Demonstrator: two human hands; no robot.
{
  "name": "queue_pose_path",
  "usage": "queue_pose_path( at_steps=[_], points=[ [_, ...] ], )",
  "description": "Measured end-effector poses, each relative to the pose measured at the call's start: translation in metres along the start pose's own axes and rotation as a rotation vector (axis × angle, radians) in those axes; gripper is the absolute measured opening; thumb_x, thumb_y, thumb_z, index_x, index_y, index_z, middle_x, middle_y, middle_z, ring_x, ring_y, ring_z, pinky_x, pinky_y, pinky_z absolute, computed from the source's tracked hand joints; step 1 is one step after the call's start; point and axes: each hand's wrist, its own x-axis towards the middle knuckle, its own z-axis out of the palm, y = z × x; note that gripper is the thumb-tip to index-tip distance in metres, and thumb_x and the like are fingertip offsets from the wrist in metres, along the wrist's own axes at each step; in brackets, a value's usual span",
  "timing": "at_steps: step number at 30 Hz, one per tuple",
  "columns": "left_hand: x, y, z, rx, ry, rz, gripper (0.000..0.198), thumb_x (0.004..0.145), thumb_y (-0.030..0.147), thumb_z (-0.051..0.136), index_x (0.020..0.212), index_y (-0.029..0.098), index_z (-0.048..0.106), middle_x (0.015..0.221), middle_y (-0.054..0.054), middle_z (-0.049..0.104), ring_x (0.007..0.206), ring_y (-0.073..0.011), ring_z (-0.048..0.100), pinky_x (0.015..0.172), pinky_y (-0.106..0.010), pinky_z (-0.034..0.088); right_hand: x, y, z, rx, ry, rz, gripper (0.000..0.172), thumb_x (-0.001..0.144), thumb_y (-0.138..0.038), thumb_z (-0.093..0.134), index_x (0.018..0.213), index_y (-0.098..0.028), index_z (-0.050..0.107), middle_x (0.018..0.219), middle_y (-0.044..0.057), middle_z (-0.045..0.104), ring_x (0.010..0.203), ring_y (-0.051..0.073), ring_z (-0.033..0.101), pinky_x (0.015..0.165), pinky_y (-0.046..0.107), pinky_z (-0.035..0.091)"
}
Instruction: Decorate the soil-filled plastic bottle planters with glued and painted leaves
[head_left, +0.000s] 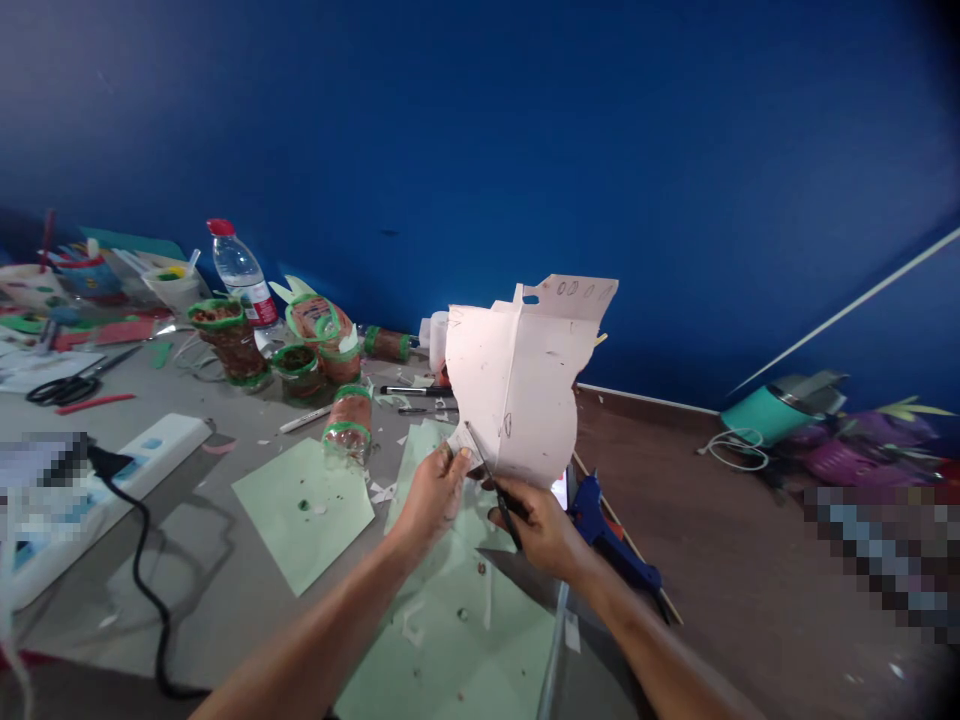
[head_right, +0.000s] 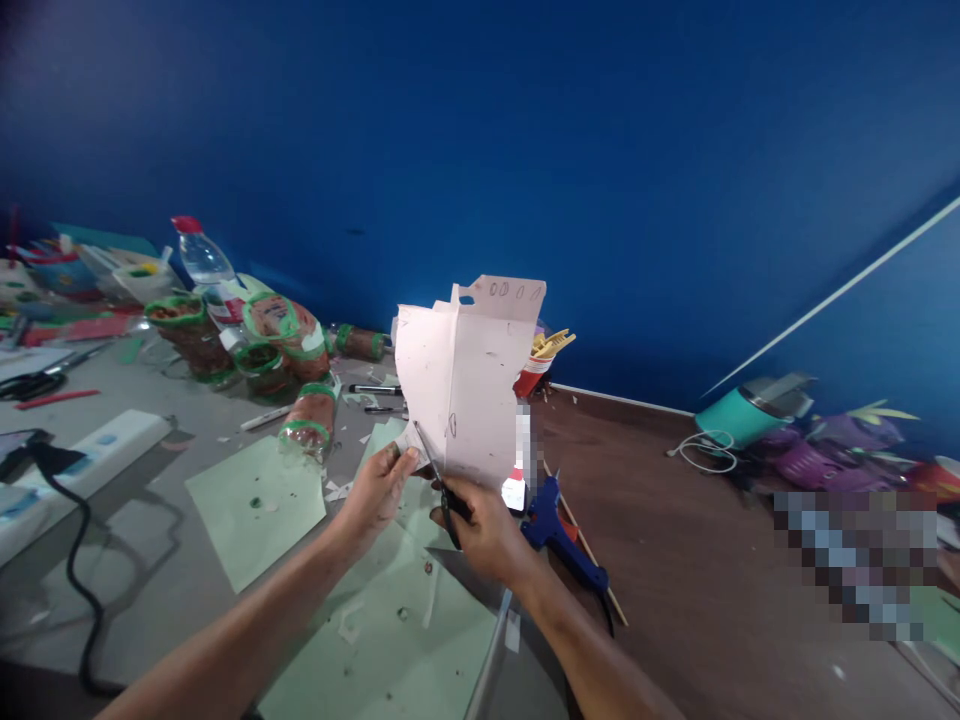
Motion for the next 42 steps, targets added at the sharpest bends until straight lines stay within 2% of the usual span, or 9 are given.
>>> queue_pose_path(
  at_steps=[10, 14, 20, 24, 28, 33, 37, 42],
  points=[
    [0.0, 0.002, -0.003, 0.044, -0.036, 0.042, 0.03, 0.079, 0.046, 0.05, 0.067, 0.018, 0.051, 0.062, 0.002, 0.051, 0.06, -0.0139, 0.045, 0.06, -0.025, 0.036, -0.001, -0.006, 0.001, 0.039, 0.005, 0.044, 0.027, 0.083, -0.037, 0.057, 0.1, -0.017, 0.064, 0.071, 0.001, 0.055, 0.069, 0.016, 0.052, 0.066, 0.026, 0.046],
    [0.001, -0.001, -0.004, 0.115, -0.044, 0.039, 0.027, 0.08, 0.042, 0.049, 0.069, 0.018, 0.051, 0.066, 0.001, 0.053, 0.063, -0.0143, 0.046, 0.062, -0.026, 0.036, -0.003, 0.002, 0.002, 0.097, 0.01, 0.09, 0.035, 0.08, -0.043, 0.062, 0.101, -0.014, 0.064, 0.074, 0.002, 0.057, 0.066, 0.014, 0.051, 0.064, 0.026, 0.046],
    [-0.006, 0.004, -0.002, 0.209, -0.092, 0.011, 0.025, 0.081, 0.038, 0.05, 0.065, 0.019, 0.05, 0.058, 0.003, 0.047, 0.057, -0.0134, 0.043, 0.056, -0.025, 0.033, -0.003, 0.004, 0.002, 0.217, -0.003, 0.156, 0.047, 0.077, -0.046, 0.066, 0.111, -0.014, 0.063, 0.082, 0.005, 0.062, 0.075, 0.016, 0.056, 0.07, 0.028, 0.049],
    [-0.006, 0.004, -0.003, 0.191, -0.119, 0.016, 0.024, 0.08, 0.039, 0.05, 0.067, 0.018, 0.051, 0.061, 0.002, 0.049, 0.059, -0.0138, 0.044, 0.058, -0.025, 0.034, -0.003, -0.001, 0.001, 0.222, -0.012, 0.143, 0.047, 0.077, -0.046, 0.067, 0.112, -0.015, 0.064, 0.089, 0.007, 0.065, 0.084, 0.02, 0.059, 0.08, 0.034, 0.049],
    [-0.005, 0.004, -0.003, 0.216, -0.126, -0.009, 0.026, 0.078, 0.041, 0.051, 0.065, 0.018, 0.049, 0.058, 0.003, 0.044, 0.057, -0.0127, 0.04, 0.056, -0.024, 0.032, -0.003, -0.001, -0.002, 0.213, -0.027, 0.106, 0.045, 0.078, -0.044, 0.066, 0.114, -0.016, 0.063, 0.097, 0.009, 0.066, 0.092, 0.023, 0.059, 0.087, 0.037, 0.047],
    [-0.006, 0.004, -0.003, 0.236, -0.141, -0.037, 0.026, 0.079, 0.043, 0.047, 0.067, 0.019, 0.046, 0.058, 0.004, 0.039, 0.055, -0.0117, 0.037, 0.053, -0.024, 0.029, -0.002, 0.0, -0.001, 0.18, -0.017, 0.094, 0.045, 0.079, -0.045, 0.065, 0.111, -0.014, 0.064, 0.081, 0.005, 0.062, 0.08, 0.019, 0.056, 0.078, 0.032, 0.048],
    [-0.005, 0.002, -0.002, 0.252, -0.147, -0.033, 0.024, 0.08, 0.04, 0.044, 0.067, 0.02, 0.042, 0.058, 0.005, 0.037, 0.056, -0.0114, 0.035, 0.053, -0.024, 0.028, -0.001, -0.005, 0.001, 0.209, -0.008, 0.089, 0.046, 0.08, -0.05, 0.062, 0.106, -0.012, 0.064, 0.062, -0.001, 0.048, 0.068, 0.016, 0.048, 0.067, 0.028, 0.045],
    [-0.003, 0.0, -0.003, 0.287, -0.112, -0.026, 0.027, 0.079, 0.042, 0.045, 0.064, 0.02, 0.041, 0.057, 0.005, 0.035, 0.055, -0.0109, 0.033, 0.053, -0.025, 0.027, 0.0, -0.004, 0.001, 0.193, -0.006, 0.11, 0.044, 0.08, -0.05, 0.061, 0.102, -0.012, 0.064, 0.061, -0.004, 0.041, 0.06, 0.012, 0.039, 0.061, 0.025, 0.039]
  ],
)
